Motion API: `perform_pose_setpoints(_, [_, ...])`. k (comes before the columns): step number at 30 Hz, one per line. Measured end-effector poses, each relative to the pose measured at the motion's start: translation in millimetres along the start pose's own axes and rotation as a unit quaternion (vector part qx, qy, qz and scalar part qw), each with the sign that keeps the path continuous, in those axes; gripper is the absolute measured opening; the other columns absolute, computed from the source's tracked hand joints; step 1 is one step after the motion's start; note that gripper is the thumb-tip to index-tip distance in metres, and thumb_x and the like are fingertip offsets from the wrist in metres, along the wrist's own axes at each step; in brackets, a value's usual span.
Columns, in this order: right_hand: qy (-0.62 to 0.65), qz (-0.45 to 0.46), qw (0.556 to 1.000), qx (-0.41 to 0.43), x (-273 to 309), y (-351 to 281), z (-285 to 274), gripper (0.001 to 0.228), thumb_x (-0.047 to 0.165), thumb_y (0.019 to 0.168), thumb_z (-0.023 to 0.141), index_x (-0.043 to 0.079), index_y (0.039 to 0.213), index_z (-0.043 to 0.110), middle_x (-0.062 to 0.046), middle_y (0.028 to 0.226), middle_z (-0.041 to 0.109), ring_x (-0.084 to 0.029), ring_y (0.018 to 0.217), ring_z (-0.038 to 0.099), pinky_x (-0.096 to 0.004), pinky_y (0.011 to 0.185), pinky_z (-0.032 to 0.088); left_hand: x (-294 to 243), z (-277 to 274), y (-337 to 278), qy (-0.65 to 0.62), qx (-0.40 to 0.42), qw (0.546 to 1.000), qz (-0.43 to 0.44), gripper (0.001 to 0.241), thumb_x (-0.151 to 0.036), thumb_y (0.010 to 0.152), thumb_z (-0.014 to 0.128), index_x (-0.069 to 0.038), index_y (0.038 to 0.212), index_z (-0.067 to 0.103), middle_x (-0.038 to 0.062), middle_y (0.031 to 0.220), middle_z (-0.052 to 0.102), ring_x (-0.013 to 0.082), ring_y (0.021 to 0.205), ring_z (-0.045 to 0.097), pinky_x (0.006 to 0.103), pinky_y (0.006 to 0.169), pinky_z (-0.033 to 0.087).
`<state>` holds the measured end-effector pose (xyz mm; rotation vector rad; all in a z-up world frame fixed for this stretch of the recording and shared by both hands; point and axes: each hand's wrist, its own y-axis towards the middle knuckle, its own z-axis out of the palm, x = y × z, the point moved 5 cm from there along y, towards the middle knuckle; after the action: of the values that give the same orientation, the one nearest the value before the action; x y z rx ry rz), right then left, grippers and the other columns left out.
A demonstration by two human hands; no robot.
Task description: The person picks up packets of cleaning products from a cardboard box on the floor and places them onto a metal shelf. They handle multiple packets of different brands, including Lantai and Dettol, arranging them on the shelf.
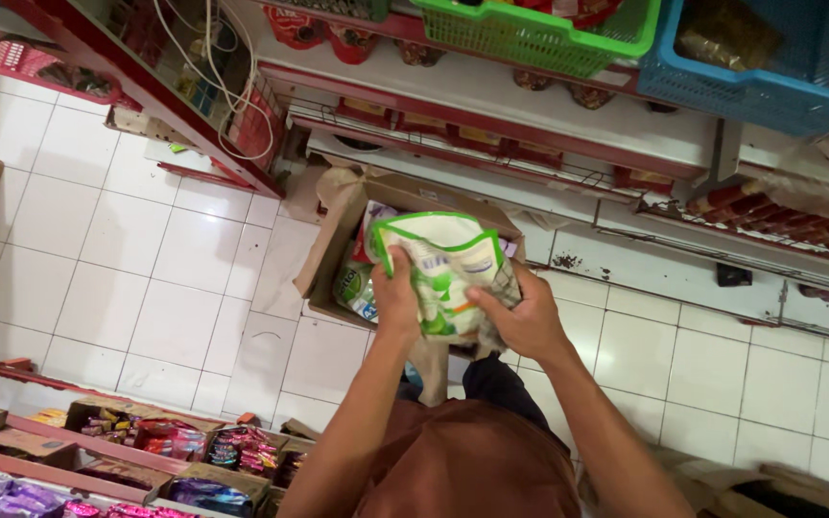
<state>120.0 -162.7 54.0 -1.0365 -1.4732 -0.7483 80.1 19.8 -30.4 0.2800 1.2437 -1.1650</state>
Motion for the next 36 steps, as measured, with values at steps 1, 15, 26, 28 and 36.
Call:
perform_pose_setpoints(1, [-0.035, 0.012, 0.999, -0.033, -1, -1, 0, 0.029, 0.019, 0.091, 0.076, 0.001, 0.114, 0.071, -0.008, 0.102, 0.079, -0.013, 0.091, 0.073, -0.031, 0.081, 0.059, -5, 0, 0, 0.111, -0.052, 0.992, 0.019, 0.069, -0.053, 0.11, 0.053, 0.013, 0.129, 0.064, 0.025, 0.121, 0.067, 0.041, 0.114, 0.067, 0.0528, 0.102, 0.05])
perform_pose_setpoints(15, [-0.352, -0.239, 0.901, 0.085, 37, -10, 72, 0.053, 0.012, 0.076, 0.075, 0.01, 0.129, 0.068, -0.019, 0.152, 0.047, -0.038, 0.143, 0.041, -0.056, 0.116, 0.031, 32, -7, -38, -0.248, 0.158, 0.952, -0.08, 0.074, -0.056, 0.101, 0.058, -0.004, 0.151, 0.043, 0.017, 0.147, 0.05, 0.0339, 0.137, 0.045, 0.0501, 0.117, 0.037])
perform_pose_setpoints(26, [-0.235, -0.051, 0.968, 0.076, -43, -17, 43, 0.048, 0.014, 0.086, 0.071, 0.011, 0.134, 0.065, -0.015, 0.146, 0.06, -0.033, 0.126, 0.064, -0.039, 0.102, 0.055, -17, -54, -26, -0.335, 0.016, 0.942, -0.024, 0.073, -0.063, 0.098, 0.043, -0.017, 0.154, 0.041, 0.006, 0.151, 0.051, 0.03, 0.137, 0.047, 0.0517, 0.113, 0.037])
perform_pose_setpoints(28, [-0.213, 0.063, 0.973, 0.057, -75, -12, 27, 0.041, 0.012, 0.089, 0.069, 0.009, 0.13, 0.069, -0.013, 0.129, 0.074, -0.028, 0.111, 0.076, -0.036, 0.095, 0.061, -26, -67, -26, -0.342, 0.053, 0.938, 0.029, 0.075, -0.065, 0.1, 0.042, -0.015, 0.157, 0.04, 0.006, 0.155, 0.048, 0.0288, 0.142, 0.046, 0.0498, 0.118, 0.036])
perform_pose_setpoints(36, [-0.322, -0.063, 0.936, -0.123, -103, 18, -8, 0.068, 0.024, 0.077, 0.084, 0.002, 0.133, 0.052, -0.025, 0.121, 0.067, -0.039, 0.111, 0.065, -0.045, 0.093, 0.051, -16, -125, -37, -0.305, 0.028, 0.952, 0.018, 0.077, -0.065, 0.101, 0.041, -0.014, 0.158, 0.038, 0.006, 0.155, 0.048, 0.0277, 0.142, 0.046, 0.0488, 0.118, 0.036])
